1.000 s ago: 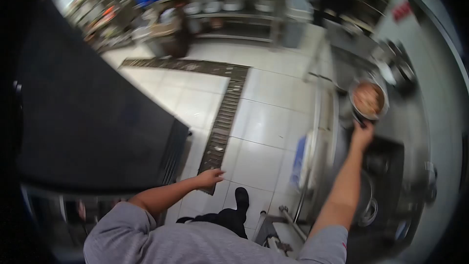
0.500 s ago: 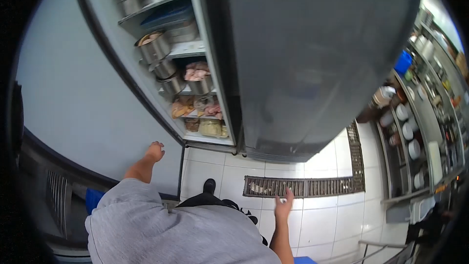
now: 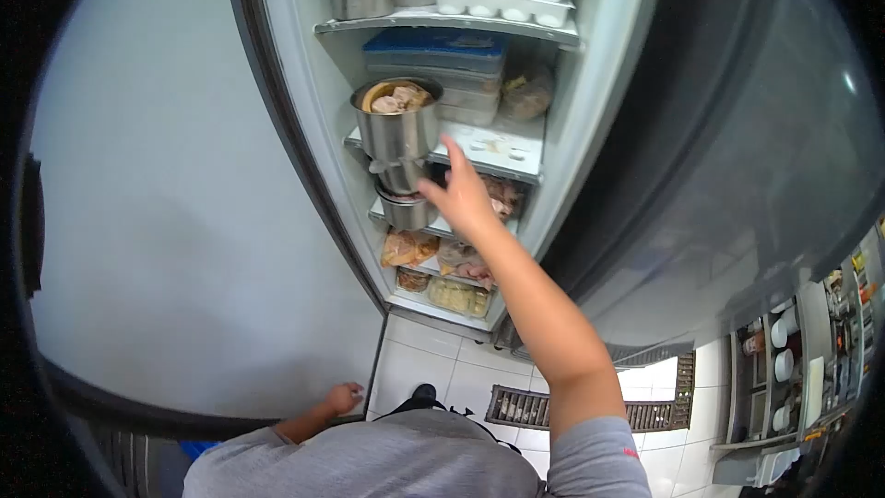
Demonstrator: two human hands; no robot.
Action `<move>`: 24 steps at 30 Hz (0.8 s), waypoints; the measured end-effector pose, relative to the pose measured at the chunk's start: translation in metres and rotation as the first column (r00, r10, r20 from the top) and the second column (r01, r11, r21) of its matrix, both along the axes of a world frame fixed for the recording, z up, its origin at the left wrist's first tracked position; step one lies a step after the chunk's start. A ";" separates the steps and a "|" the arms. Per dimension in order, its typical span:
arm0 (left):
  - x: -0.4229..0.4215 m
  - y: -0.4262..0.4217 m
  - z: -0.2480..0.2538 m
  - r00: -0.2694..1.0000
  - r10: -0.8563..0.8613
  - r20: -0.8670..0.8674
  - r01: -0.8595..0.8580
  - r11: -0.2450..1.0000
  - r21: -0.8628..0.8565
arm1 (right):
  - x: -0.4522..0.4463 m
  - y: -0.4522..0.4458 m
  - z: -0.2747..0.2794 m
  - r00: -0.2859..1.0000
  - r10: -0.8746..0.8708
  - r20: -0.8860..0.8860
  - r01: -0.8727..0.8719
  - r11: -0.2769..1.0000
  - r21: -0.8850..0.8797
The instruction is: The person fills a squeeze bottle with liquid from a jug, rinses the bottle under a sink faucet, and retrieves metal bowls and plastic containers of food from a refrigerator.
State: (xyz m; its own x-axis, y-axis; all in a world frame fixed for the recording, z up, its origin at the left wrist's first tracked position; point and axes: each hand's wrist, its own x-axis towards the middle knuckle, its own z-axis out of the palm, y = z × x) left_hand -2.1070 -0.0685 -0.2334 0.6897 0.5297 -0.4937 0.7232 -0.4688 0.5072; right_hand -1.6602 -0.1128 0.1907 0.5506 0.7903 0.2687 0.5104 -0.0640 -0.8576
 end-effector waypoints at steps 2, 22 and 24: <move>-0.006 0.001 0.001 1.000 0.022 -0.020 -0.023 0.998 -0.056 | 0.028 0.071 0.000 0.967 -0.078 0.243 0.037 0.985 0.169; 0.264 0.049 0.418 0.418 -0.124 0.900 -0.002 0.991 0.137 | -0.070 -0.122 -0.049 0.855 -0.362 0.371 0.295 0.928 0.226; 0.282 -0.001 0.428 0.606 -0.320 0.728 0.132 0.943 0.305 | -0.091 -0.178 -0.053 0.848 -0.416 0.328 0.365 0.908 0.209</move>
State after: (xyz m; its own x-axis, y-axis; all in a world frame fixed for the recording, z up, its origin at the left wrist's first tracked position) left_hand -1.8250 -0.0699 0.1944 0.8750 0.3231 0.3607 -0.0213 -0.7184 0.6953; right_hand -1.7512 -0.2908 0.1374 0.6520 0.4727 0.5929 0.7390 -0.2212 -0.6363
